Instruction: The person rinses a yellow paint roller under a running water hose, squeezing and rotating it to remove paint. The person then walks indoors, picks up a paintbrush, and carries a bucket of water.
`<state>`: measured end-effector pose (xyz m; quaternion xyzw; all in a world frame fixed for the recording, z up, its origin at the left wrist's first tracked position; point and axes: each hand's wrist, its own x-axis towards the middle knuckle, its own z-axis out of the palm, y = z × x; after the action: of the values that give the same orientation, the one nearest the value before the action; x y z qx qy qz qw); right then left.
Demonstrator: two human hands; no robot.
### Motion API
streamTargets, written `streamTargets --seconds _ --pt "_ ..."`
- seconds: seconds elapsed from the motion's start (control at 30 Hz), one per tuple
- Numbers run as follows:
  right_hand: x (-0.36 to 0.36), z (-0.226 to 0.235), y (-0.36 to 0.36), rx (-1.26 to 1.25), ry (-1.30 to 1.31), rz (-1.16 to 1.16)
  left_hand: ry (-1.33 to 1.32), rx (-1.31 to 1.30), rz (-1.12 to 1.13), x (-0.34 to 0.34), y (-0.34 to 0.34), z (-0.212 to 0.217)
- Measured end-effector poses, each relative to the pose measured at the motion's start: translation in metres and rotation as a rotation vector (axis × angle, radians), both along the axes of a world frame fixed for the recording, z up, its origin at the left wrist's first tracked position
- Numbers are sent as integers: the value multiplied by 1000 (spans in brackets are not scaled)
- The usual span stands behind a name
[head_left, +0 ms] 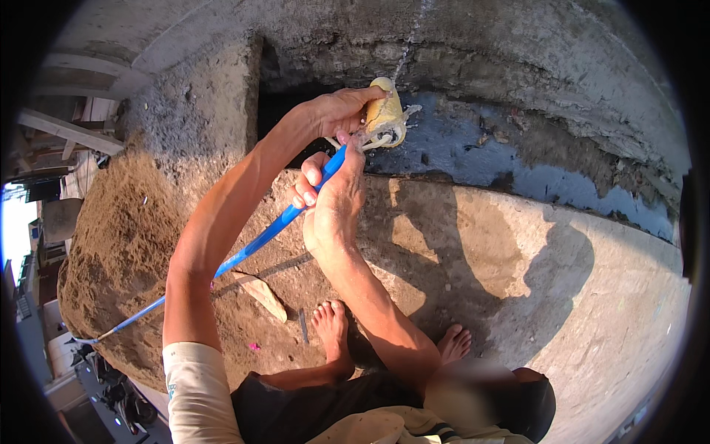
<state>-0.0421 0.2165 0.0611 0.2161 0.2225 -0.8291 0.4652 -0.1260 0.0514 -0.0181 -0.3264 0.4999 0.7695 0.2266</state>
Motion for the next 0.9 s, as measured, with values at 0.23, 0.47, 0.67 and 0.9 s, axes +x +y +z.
streamTargets --seconds 0.23,0.47,0.67,0.9 --pt "2 -42 31 18 -117 38 173 5 243 -2 20 6" --pt "-7 -38 29 -170 -163 300 417 -90 230 -1 31 16" --pt "-13 -36 32 -202 -147 325 463 -139 185 -5 32 10" --pt "-32 -30 34 -259 -119 271 433 -140 83 2 26 -5"
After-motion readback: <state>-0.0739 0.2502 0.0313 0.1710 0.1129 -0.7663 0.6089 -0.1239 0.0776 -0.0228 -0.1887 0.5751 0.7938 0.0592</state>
